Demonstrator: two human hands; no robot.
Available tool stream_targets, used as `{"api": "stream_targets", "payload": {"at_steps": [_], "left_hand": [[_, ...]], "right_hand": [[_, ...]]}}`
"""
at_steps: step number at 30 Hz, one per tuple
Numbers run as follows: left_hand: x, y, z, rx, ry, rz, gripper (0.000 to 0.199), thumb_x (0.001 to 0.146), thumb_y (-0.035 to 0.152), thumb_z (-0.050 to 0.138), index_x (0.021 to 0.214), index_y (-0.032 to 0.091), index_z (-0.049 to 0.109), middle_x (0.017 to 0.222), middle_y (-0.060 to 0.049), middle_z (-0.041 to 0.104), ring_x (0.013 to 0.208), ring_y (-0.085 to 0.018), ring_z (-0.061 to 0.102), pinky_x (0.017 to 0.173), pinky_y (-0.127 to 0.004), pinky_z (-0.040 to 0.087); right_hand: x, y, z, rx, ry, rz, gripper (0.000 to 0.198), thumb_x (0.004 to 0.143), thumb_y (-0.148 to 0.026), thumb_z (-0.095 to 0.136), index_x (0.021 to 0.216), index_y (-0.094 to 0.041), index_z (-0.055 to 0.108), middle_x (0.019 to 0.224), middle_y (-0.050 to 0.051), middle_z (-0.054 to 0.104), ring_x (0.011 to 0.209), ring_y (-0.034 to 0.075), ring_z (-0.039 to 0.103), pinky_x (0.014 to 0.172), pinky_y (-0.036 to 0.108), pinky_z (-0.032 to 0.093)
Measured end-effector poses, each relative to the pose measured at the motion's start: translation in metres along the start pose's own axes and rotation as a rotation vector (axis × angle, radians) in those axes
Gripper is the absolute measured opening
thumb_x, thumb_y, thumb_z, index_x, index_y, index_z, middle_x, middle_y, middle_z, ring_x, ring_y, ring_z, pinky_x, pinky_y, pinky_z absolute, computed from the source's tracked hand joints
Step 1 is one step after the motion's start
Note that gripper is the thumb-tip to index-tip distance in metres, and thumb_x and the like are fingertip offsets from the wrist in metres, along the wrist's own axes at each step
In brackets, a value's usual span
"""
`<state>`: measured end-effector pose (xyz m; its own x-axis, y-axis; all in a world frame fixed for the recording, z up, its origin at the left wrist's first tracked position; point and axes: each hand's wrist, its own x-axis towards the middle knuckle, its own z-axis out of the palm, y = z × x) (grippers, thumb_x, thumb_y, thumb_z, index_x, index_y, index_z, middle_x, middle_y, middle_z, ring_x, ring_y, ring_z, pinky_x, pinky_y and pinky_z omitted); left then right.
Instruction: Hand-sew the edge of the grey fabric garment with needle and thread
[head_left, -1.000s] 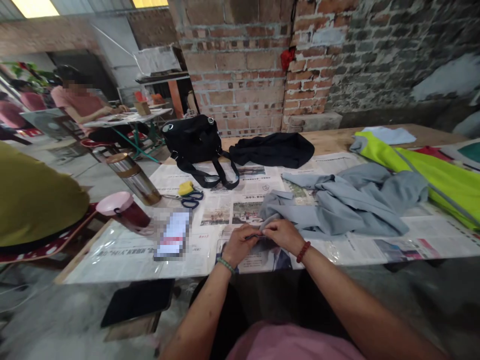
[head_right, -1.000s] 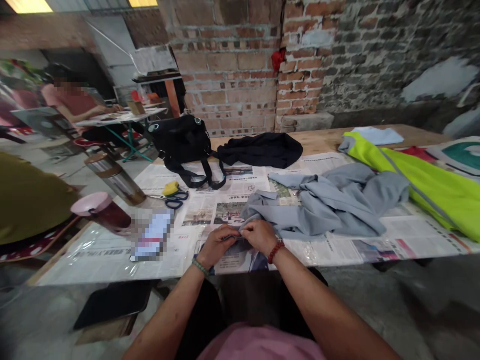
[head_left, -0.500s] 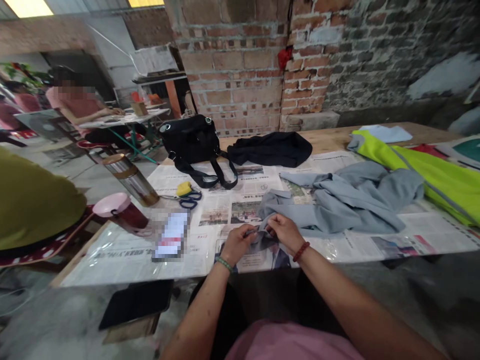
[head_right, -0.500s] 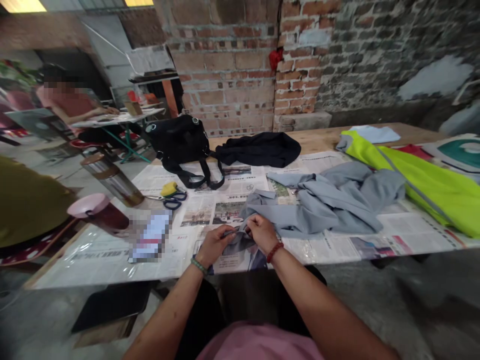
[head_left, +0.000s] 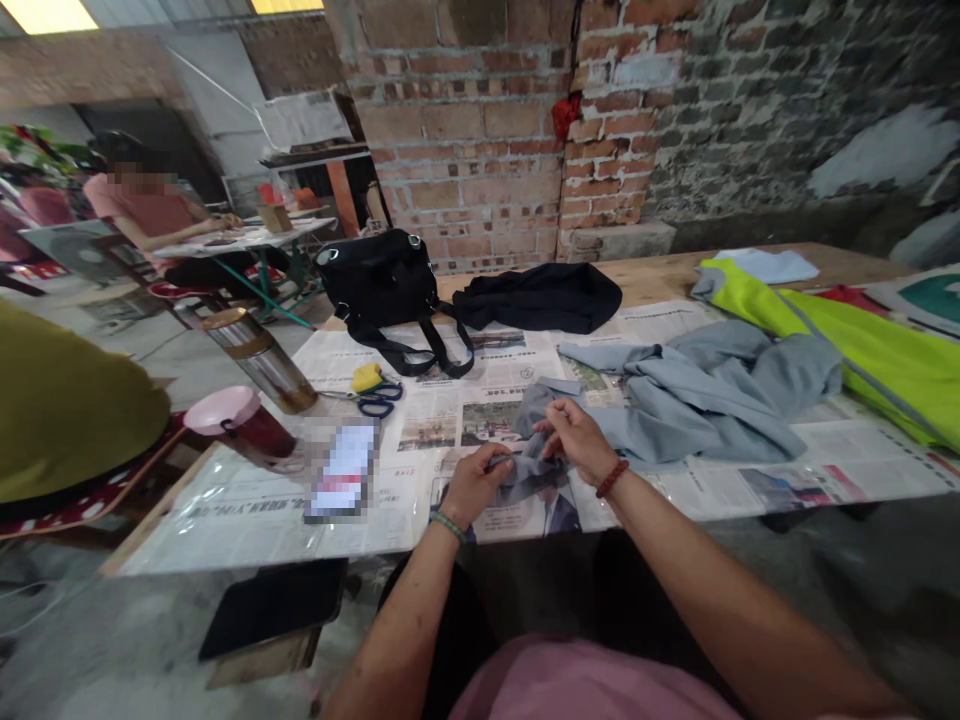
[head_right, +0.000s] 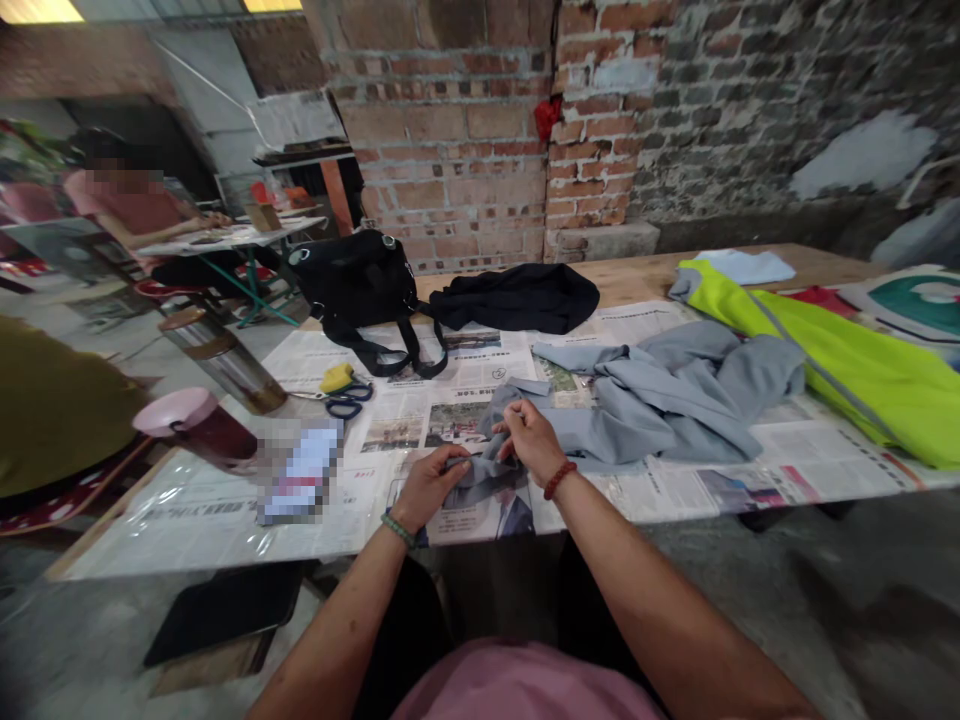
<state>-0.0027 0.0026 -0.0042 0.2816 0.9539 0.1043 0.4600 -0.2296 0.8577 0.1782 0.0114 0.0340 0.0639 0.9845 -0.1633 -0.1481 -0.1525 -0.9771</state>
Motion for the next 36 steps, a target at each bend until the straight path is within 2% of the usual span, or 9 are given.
{"api": "stream_targets", "payload": {"at_steps": [4,9,12,18,28,34,36], "left_hand": [[0.000,0.002,-0.002,-0.042,0.022,0.007,0.020,0.073,0.030,0.053,0.088,0.017,0.059,0.071,0.002,0.056,0.064,-0.012,0.049,0.061,-0.022,0.039],[0.000,0.004,-0.005,-0.022,0.048,-0.020,0.023,0.070,0.021,0.051,0.091,0.018,0.060,0.065,0.004,0.054,0.058,-0.010,0.046,0.054,-0.020,0.036],[0.000,0.004,-0.005,-0.048,0.054,-0.039,0.027,0.069,0.019,0.050,0.095,0.017,0.059,0.065,0.004,0.053,0.055,-0.009,0.045,0.052,-0.019,0.035],[-0.001,0.004,-0.002,-0.116,0.045,-0.064,0.027,0.070,0.022,0.052,0.097,0.017,0.055,0.063,0.005,0.052,0.055,-0.009,0.045,0.052,-0.019,0.035],[-0.001,0.004,-0.002,-0.132,0.051,-0.078,0.024,0.070,0.025,0.053,0.093,0.018,0.054,0.064,0.005,0.050,0.056,-0.009,0.044,0.053,-0.019,0.034],[-0.001,0.003,-0.002,-0.113,0.075,-0.059,0.022,0.072,0.026,0.051,0.092,0.017,0.055,0.061,0.005,0.047,0.055,-0.009,0.043,0.052,-0.019,0.034],[0.000,0.003,-0.002,-0.120,0.079,-0.051,0.021,0.073,0.026,0.051,0.092,0.017,0.055,0.064,0.004,0.049,0.058,-0.009,0.045,0.054,-0.019,0.036]], "right_hand": [[0.006,-0.032,-0.010,-0.038,-0.280,0.101,0.018,0.078,-0.037,0.049,0.084,-0.022,0.041,0.063,-0.003,0.064,0.031,0.008,0.051,0.026,0.014,0.027],[0.031,-0.068,-0.030,-0.048,-0.387,0.086,0.016,0.080,-0.033,0.051,0.083,-0.022,0.040,0.066,0.000,0.066,0.034,0.010,0.054,0.026,0.013,0.028],[0.046,-0.078,-0.039,0.001,-0.364,0.042,0.014,0.081,-0.031,0.051,0.083,-0.022,0.040,0.064,0.000,0.066,0.040,0.012,0.058,0.029,0.014,0.034],[0.065,-0.086,-0.047,0.086,-0.190,-0.027,0.007,0.085,-0.028,0.047,0.086,-0.022,0.043,0.059,-0.002,0.061,0.054,0.016,0.065,0.045,0.026,0.051],[0.081,-0.117,-0.060,0.105,-0.025,-0.184,0.004,0.087,-0.024,0.041,0.083,-0.022,0.043,0.057,-0.004,0.058,0.057,0.016,0.065,0.045,0.025,0.051],[0.081,-0.129,-0.066,0.138,-0.007,-0.253,0.005,0.087,-0.027,0.043,0.084,-0.023,0.043,0.058,-0.005,0.058,0.057,0.013,0.064,0.049,0.024,0.051],[0.077,-0.127,-0.063,0.169,-0.045,-0.274,0.005,0.086,-0.028,0.043,0.085,-0.023,0.043,0.059,-0.005,0.059,0.056,0.012,0.064,0.050,0.024,0.051]]}}
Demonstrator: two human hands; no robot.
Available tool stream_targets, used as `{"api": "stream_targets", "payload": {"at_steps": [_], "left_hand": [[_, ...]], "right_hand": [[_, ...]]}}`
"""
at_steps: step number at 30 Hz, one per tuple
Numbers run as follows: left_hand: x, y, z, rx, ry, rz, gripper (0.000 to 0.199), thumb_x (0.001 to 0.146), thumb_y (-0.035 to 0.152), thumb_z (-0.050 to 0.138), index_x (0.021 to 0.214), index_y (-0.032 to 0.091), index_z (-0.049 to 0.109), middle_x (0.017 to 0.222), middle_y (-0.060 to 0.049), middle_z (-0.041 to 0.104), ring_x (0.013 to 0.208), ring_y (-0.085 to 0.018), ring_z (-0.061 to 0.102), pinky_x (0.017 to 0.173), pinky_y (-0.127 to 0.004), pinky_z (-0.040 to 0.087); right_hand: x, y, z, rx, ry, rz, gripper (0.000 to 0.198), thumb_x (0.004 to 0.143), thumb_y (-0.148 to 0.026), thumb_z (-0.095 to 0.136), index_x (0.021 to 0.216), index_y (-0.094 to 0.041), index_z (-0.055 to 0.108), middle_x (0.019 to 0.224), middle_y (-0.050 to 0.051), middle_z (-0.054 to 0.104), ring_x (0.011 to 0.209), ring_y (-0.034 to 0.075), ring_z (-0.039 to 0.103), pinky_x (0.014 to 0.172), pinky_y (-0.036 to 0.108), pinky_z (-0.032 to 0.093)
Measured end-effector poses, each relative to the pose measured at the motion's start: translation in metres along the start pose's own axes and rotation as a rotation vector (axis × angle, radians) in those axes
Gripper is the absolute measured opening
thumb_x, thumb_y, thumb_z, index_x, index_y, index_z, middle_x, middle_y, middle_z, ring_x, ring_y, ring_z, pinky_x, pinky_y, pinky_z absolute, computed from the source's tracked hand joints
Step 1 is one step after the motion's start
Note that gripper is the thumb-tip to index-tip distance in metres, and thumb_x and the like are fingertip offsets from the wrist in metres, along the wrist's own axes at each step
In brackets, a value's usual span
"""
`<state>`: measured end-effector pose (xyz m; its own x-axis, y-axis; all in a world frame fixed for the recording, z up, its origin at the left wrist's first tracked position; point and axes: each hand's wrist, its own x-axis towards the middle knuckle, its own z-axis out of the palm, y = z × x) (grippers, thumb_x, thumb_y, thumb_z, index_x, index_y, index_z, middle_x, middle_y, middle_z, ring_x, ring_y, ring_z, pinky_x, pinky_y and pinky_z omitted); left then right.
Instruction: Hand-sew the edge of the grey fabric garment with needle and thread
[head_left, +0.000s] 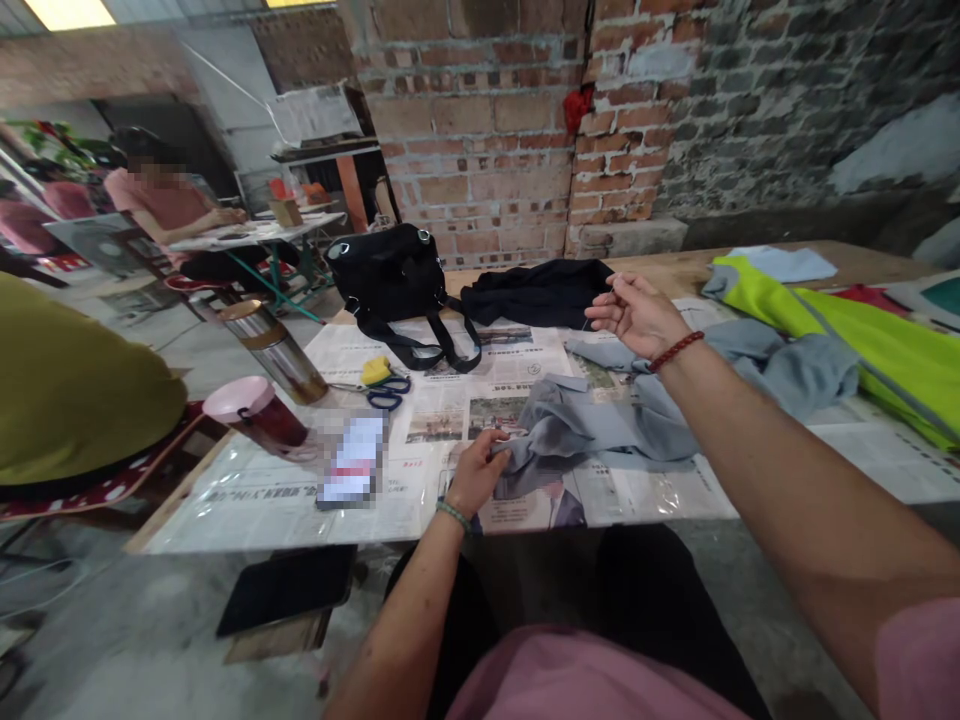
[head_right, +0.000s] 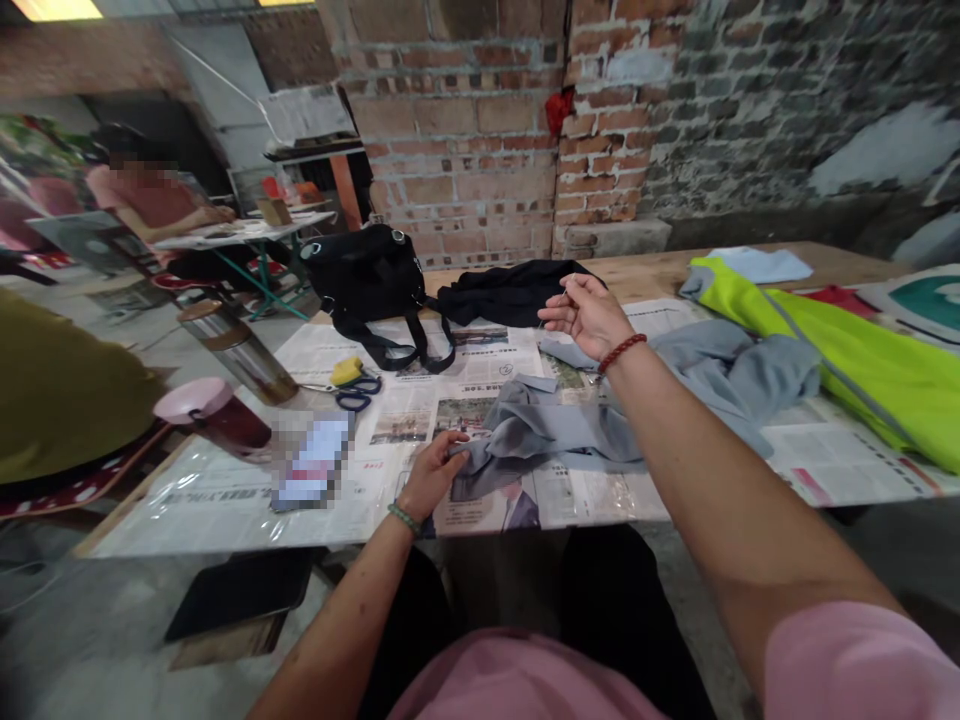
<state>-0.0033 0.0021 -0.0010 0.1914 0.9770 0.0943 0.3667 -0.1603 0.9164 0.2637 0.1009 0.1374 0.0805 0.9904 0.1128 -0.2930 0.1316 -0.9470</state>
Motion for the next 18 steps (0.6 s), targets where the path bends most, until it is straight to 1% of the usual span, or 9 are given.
{"api": "stream_targets", "payload": {"at_steps": [2,4,6,7,9,11,13,16,18], "left_hand": [[0.000,0.000,0.000,-0.024,0.013,0.028,0.021,0.073,0.026,0.051,0.092,0.017,0.055,0.074,0.002,0.055,0.066,-0.011,0.050,0.061,-0.021,0.039],[0.001,0.000,0.000,-0.058,0.042,0.049,0.022,0.075,0.027,0.051,0.094,0.017,0.055,0.085,-0.001,0.058,0.074,-0.012,0.052,0.067,-0.022,0.041],[0.000,0.000,-0.002,-0.090,0.078,0.054,0.025,0.076,0.029,0.050,0.097,0.018,0.055,0.092,-0.002,0.059,0.079,-0.013,0.054,0.071,-0.023,0.042],[0.000,-0.001,-0.002,-0.101,0.096,0.054,0.026,0.077,0.030,0.050,0.099,0.018,0.055,0.093,-0.003,0.060,0.080,-0.014,0.054,0.072,-0.024,0.042],[-0.001,0.000,-0.004,-0.100,0.124,0.056,0.025,0.078,0.029,0.049,0.098,0.018,0.057,0.092,-0.003,0.062,0.081,-0.015,0.055,0.074,-0.025,0.043],[-0.002,0.000,-0.005,-0.070,0.157,0.058,0.020,0.078,0.026,0.048,0.092,0.018,0.060,0.088,-0.002,0.063,0.082,-0.015,0.055,0.076,-0.027,0.043],[-0.002,0.000,-0.006,-0.040,0.207,0.058,0.017,0.077,0.022,0.046,0.085,0.018,0.061,0.085,-0.002,0.064,0.082,-0.016,0.056,0.078,-0.028,0.043],[-0.002,-0.001,-0.005,-0.025,0.312,0.045,0.017,0.075,0.019,0.045,0.079,0.019,0.061,0.083,-0.001,0.064,0.083,-0.016,0.056,0.079,-0.029,0.042],[-0.002,-0.002,-0.003,-0.019,0.365,0.028,0.017,0.073,0.020,0.045,0.077,0.019,0.061,0.081,-0.001,0.063,0.082,-0.016,0.056,0.078,-0.029,0.043]], "right_hand": [[-0.010,0.007,0.007,-0.062,-0.143,0.098,0.006,0.084,-0.028,0.047,0.083,-0.022,0.044,0.057,-0.004,0.059,0.052,0.014,0.063,0.047,0.025,0.050],[-0.024,0.021,0.017,-0.201,-0.344,0.284,0.010,0.079,-0.026,0.053,0.080,-0.020,0.046,0.053,-0.002,0.059,0.046,0.016,0.061,0.042,0.026,0.049],[-0.041,0.045,0.027,-0.248,-0.419,0.362,0.012,0.077,-0.027,0.055,0.080,-0.019,0.047,0.052,-0.002,0.059,0.044,0.016,0.061,0.041,0.026,0.048],[-0.050,0.059,0.030,-0.206,-0.389,0.342,0.013,0.077,-0.029,0.054,0.082,-0.020,0.046,0.054,-0.002,0.059,0.045,0.016,0.061,0.042,0.025,0.048],[-0.067,0.091,0.031,-0.122,-0.241,0.298,0.017,0.077,-0.035,0.052,0.083,-0.021,0.044,0.054,-0.004,0.058,0.044,0.014,0.060,0.041,0.024,0.048],[-0.079,0.121,0.026,-0.123,-0.101,0.312,0.020,0.074,-0.037,0.052,0.081,-0.020,0.044,0.051,-0.006,0.056,0.040,0.012,0.058,0.041,0.021,0.046],[-0.086,0.143,0.018,-0.094,0.024,0.259,0.024,0.072,-0.040,0.053,0.083,-0.020,0.044,0.053,-0.007,0.056,0.041,0.011,0.057,0.042,0.021,0.045],[-0.086,0.155,0.005,-0.057,0.196,0.161,0.028,0.069,-0.044,0.053,0.084,-0.022,0.044,0.053,-0.008,0.054,0.040,0.011,0.056,0.039,0.022,0.044],[-0.083,0.155,0.000,-0.034,0.259,0.131,0.029,0.068,-0.045,0.054,0.083,-0.023,0.043,0.052,-0.008,0.053,0.039,0.011,0.054,0.037,0.023,0.043]]}}
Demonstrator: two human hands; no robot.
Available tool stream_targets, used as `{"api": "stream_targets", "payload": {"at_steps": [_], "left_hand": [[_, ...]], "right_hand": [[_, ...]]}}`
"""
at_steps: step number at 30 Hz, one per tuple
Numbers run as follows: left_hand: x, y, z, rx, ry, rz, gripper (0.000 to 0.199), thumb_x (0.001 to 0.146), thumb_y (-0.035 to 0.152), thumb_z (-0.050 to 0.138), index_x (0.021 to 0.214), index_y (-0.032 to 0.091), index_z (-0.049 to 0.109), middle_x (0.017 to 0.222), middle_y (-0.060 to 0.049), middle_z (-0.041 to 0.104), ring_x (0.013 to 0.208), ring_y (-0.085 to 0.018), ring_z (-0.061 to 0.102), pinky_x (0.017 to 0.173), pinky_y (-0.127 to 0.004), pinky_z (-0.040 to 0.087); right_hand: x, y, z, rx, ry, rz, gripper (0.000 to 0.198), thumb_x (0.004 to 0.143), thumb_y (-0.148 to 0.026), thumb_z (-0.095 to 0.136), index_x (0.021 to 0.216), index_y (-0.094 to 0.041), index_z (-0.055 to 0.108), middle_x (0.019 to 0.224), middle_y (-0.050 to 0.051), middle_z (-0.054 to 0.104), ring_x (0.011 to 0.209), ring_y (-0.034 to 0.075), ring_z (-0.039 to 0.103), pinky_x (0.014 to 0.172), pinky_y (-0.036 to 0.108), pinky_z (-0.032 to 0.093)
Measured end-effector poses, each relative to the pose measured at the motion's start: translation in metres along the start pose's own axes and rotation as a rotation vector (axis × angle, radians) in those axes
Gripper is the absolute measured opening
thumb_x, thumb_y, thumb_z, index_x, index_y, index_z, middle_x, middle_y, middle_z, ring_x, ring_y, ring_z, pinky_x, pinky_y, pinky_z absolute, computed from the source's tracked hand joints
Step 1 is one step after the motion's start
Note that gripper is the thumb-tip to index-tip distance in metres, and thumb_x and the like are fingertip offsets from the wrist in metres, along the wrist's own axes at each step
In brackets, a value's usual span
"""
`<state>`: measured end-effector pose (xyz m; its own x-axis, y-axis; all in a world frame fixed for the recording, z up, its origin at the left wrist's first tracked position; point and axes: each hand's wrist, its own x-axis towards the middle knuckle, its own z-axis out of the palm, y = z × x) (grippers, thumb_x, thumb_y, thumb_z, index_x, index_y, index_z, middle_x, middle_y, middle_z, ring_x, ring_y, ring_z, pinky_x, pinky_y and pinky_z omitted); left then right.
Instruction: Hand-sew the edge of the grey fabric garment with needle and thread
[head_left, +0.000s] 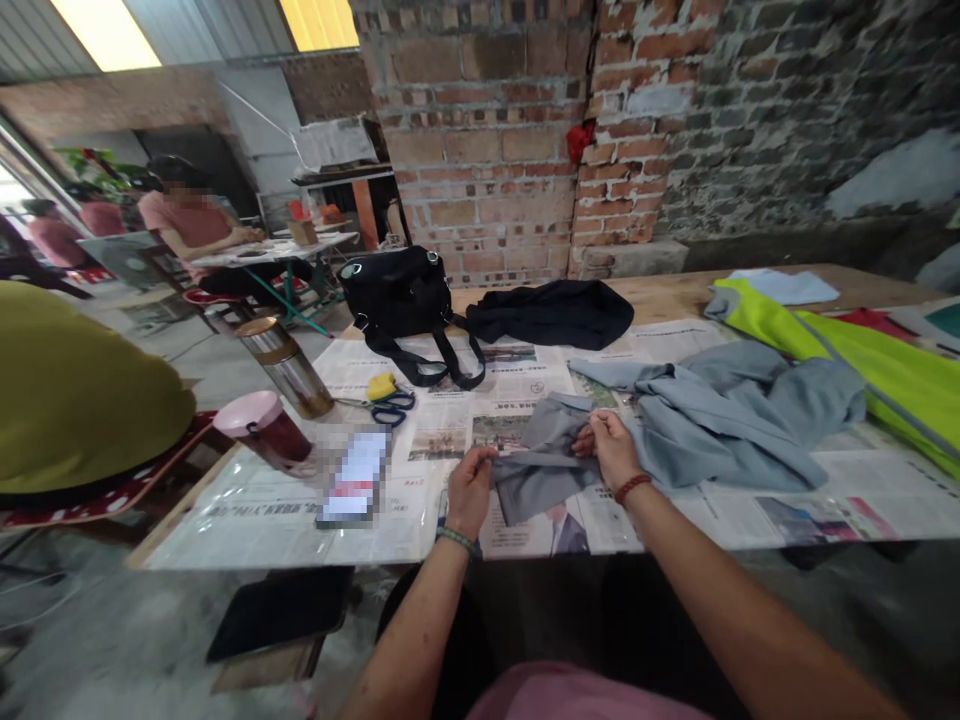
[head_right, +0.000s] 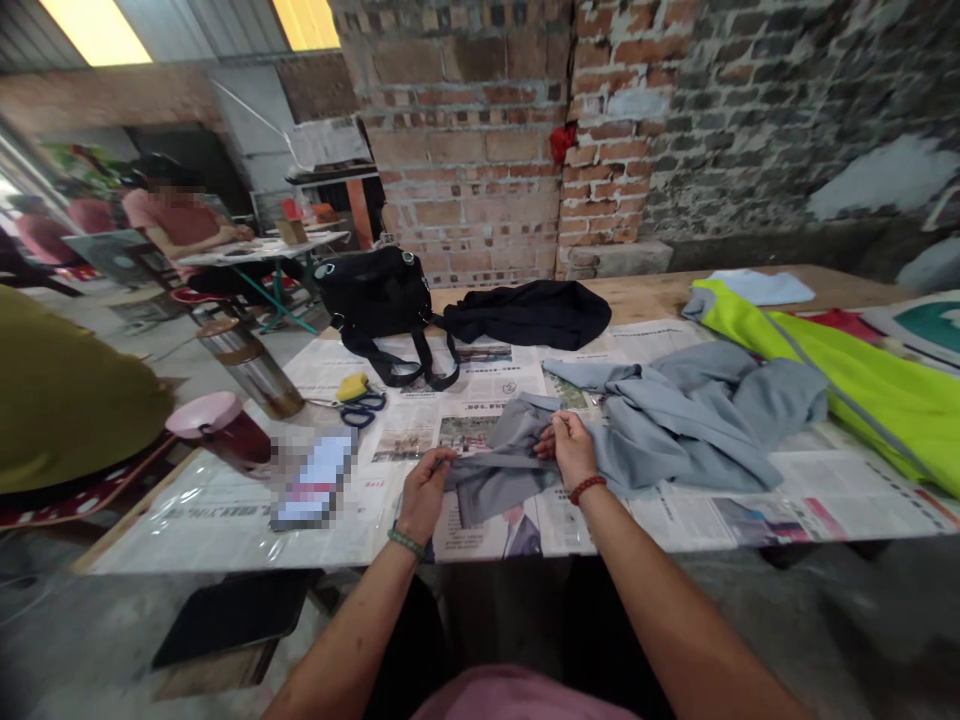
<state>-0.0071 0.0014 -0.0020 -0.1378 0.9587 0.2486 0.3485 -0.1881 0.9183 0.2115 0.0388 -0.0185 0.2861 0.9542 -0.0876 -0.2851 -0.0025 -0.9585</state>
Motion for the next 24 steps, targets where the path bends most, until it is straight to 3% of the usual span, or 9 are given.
{"api": "stream_targets", "payload": {"at_steps": [4,8,12,17,24], "left_hand": [[-0.001,0.000,0.001,-0.036,0.000,-0.050,0.017,0.071,0.024,0.048,0.081,0.018,0.061,0.079,-0.001,0.063,0.078,-0.016,0.057,0.072,-0.027,0.045],[-0.001,0.002,0.000,-0.174,-0.188,-0.117,0.034,0.069,0.026,0.056,0.102,0.017,0.057,0.076,0.000,0.064,0.071,-0.013,0.058,0.066,-0.024,0.046],[-0.001,0.002,0.000,-0.194,-0.242,-0.113,0.029,0.066,0.025,0.062,0.093,0.015,0.060,0.080,-0.002,0.064,0.075,-0.014,0.059,0.067,-0.024,0.046],[-0.001,0.002,0.000,-0.048,-0.234,-0.049,0.015,0.070,0.026,0.058,0.079,0.016,0.065,0.074,0.000,0.065,0.072,-0.014,0.058,0.068,-0.025,0.046],[0.000,0.002,-0.002,0.032,-0.235,-0.001,0.014,0.071,0.025,0.058,0.080,0.017,0.066,0.074,0.001,0.064,0.071,-0.013,0.055,0.067,-0.025,0.043]], "right_hand": [[0.001,-0.002,-0.003,0.037,-0.014,0.009,0.028,0.068,-0.045,0.055,0.081,-0.023,0.043,0.054,-0.008,0.053,0.039,0.011,0.054,0.037,0.023,0.043],[-0.002,0.001,-0.003,0.065,-0.058,-0.007,0.028,0.068,-0.042,0.056,0.085,-0.022,0.045,0.055,-0.008,0.054,0.040,0.010,0.054,0.039,0.022,0.043],[0.000,-0.011,-0.004,0.102,-0.130,0.041,0.031,0.065,-0.037,0.062,0.084,-0.020,0.046,0.057,-0.006,0.056,0.044,0.011,0.058,0.043,0.023,0.046],[0.019,-0.071,-0.003,0.068,-0.295,0.021,0.022,0.069,-0.028,0.062,0.081,-0.020,0.047,0.060,-0.004,0.059,0.053,0.014,0.062,0.050,0.027,0.051],[0.053,-0.153,0.009,-0.060,-0.329,-0.144,0.006,0.077,-0.015,0.052,0.081,-0.018,0.048,0.059,-0.003,0.059,0.054,0.012,0.063,0.050,0.024,0.052]]}}
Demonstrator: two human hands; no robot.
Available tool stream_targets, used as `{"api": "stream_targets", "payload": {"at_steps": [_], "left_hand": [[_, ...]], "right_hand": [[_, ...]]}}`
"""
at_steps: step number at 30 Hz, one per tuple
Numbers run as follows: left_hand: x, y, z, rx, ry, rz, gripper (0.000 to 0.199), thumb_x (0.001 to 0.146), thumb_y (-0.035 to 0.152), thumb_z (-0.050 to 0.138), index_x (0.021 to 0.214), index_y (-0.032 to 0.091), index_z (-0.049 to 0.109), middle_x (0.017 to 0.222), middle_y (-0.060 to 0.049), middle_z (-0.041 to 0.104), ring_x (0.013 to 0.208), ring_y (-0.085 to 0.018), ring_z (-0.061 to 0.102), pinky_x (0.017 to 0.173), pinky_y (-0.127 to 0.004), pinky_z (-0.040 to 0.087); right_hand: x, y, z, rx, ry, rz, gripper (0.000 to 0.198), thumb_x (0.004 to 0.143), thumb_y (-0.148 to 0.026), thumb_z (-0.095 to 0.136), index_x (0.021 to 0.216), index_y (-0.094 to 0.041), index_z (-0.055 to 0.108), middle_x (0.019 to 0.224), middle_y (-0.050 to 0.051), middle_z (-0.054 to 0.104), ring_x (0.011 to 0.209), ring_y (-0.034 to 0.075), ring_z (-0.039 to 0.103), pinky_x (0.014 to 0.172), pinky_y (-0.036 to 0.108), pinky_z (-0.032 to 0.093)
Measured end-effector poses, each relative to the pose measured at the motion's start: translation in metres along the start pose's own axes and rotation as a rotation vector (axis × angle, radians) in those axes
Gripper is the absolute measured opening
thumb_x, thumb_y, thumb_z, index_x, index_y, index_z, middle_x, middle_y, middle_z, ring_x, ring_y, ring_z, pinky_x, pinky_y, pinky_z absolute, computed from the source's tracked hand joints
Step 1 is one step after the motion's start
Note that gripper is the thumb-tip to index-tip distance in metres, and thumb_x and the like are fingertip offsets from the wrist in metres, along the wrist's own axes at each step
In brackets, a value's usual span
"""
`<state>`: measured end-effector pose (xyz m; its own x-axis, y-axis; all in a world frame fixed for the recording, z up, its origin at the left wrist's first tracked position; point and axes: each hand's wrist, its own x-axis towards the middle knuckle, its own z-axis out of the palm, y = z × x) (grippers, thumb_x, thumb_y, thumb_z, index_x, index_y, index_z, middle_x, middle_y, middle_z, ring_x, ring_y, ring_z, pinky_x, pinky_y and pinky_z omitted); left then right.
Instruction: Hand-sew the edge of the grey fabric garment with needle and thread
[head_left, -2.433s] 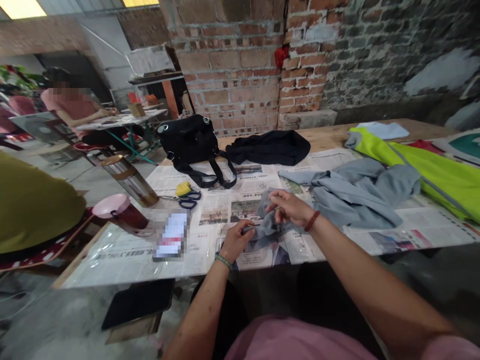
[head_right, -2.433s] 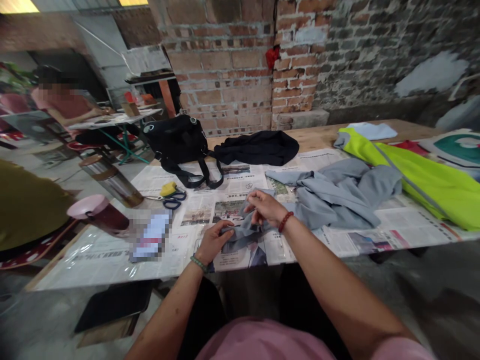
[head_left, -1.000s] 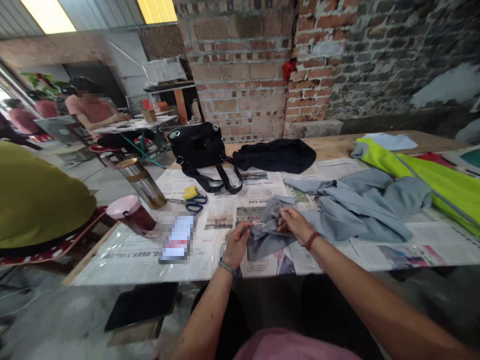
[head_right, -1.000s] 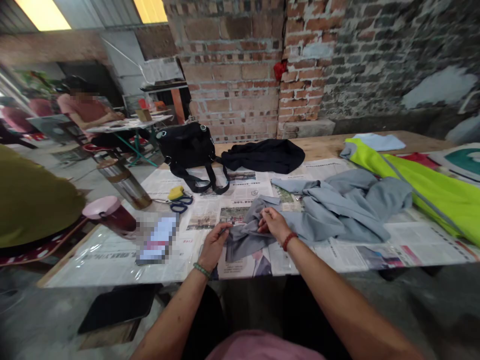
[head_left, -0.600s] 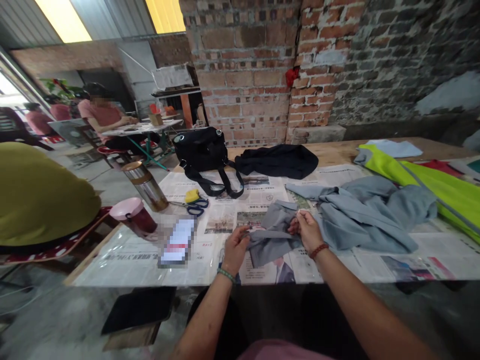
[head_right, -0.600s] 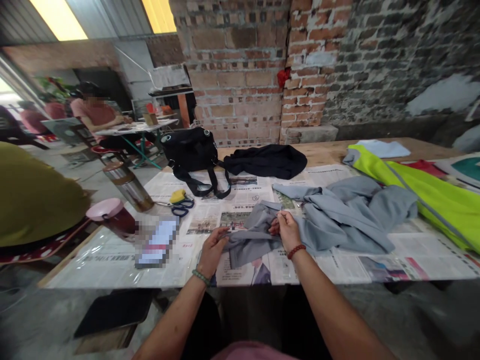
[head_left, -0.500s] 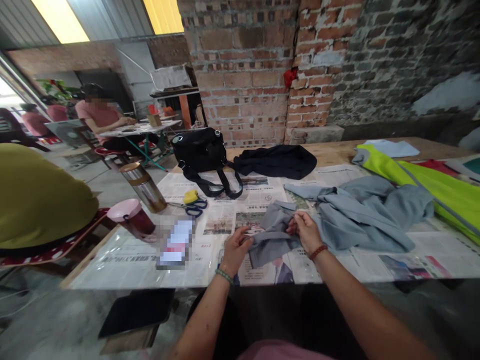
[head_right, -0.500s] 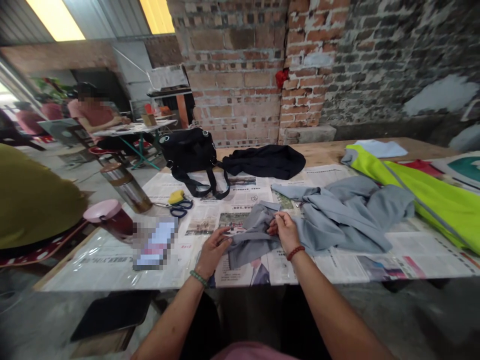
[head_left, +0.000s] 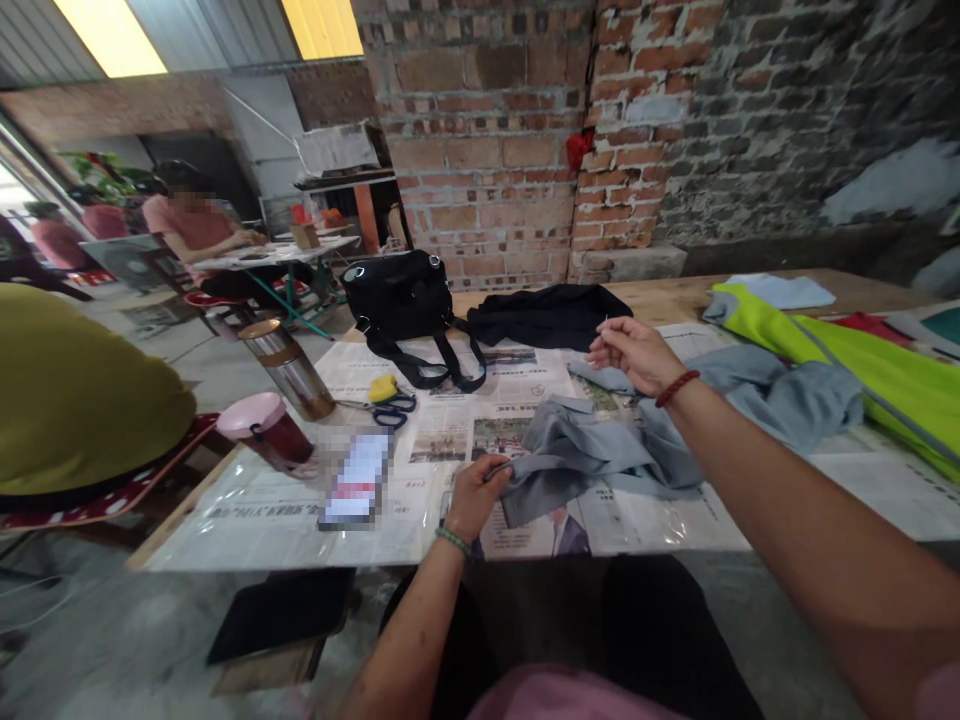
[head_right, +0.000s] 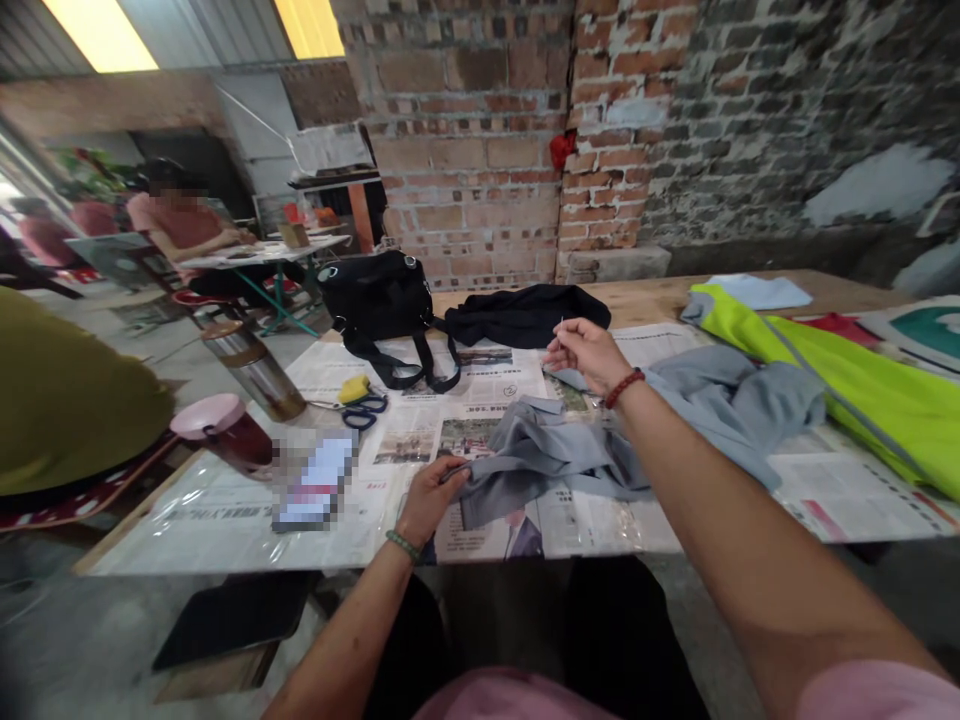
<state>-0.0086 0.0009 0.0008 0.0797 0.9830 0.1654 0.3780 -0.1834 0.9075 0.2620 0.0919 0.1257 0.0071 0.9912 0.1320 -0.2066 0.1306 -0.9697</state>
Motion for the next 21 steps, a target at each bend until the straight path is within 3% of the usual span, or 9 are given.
{"api": "stream_targets", "payload": {"at_steps": [7,11,16,19,21], "left_hand": [[0.000,0.002,0.001,-0.051,0.010,-0.016,0.012,0.070,0.023,0.059,0.076,0.016,0.066,0.069,0.001,0.063,0.067,-0.012,0.054,0.064,-0.023,0.042],[0.000,0.003,0.001,-0.076,0.006,-0.034,0.012,0.069,0.024,0.059,0.075,0.016,0.066,0.069,0.001,0.063,0.067,-0.012,0.055,0.064,-0.023,0.043],[0.001,0.001,0.003,-0.145,-0.025,-0.045,0.016,0.065,0.022,0.063,0.079,0.016,0.066,0.077,-0.001,0.066,0.074,-0.014,0.059,0.069,-0.024,0.046],[0.000,-0.001,0.004,-0.123,-0.044,-0.036,0.017,0.064,0.021,0.064,0.079,0.016,0.067,0.078,-0.002,0.067,0.075,-0.015,0.060,0.071,-0.025,0.046],[0.000,-0.001,0.004,-0.092,-0.045,-0.030,0.015,0.065,0.023,0.063,0.077,0.016,0.067,0.074,-0.001,0.067,0.072,-0.015,0.060,0.069,-0.025,0.046]], "right_hand": [[0.022,-0.029,-0.006,-0.044,0.025,-0.091,0.007,0.081,-0.011,0.045,0.082,-0.017,0.047,0.059,-0.002,0.059,0.053,0.013,0.063,0.049,0.026,0.052],[0.021,-0.030,-0.007,-0.009,0.045,-0.107,0.006,0.080,-0.011,0.045,0.081,-0.017,0.046,0.060,-0.002,0.059,0.055,0.014,0.064,0.048,0.026,0.052],[-0.004,0.015,0.013,-0.068,-0.063,-0.024,0.008,0.077,-0.021,0.051,0.084,-0.018,0.049,0.064,-0.003,0.059,0.055,0.011,0.063,0.052,0.024,0.050],[-0.025,0.056,0.032,-0.395,-0.184,0.033,0.013,0.078,-0.024,0.048,0.088,-0.019,0.055,0.062,-0.003,0.057,0.042,0.009,0.054,0.044,0.021,0.043],[-0.038,0.077,0.042,-0.694,-0.317,-0.081,0.016,0.080,-0.023,0.046,0.090,-0.020,0.059,0.065,-0.001,0.060,0.051,0.010,0.056,0.051,0.022,0.043]]}}
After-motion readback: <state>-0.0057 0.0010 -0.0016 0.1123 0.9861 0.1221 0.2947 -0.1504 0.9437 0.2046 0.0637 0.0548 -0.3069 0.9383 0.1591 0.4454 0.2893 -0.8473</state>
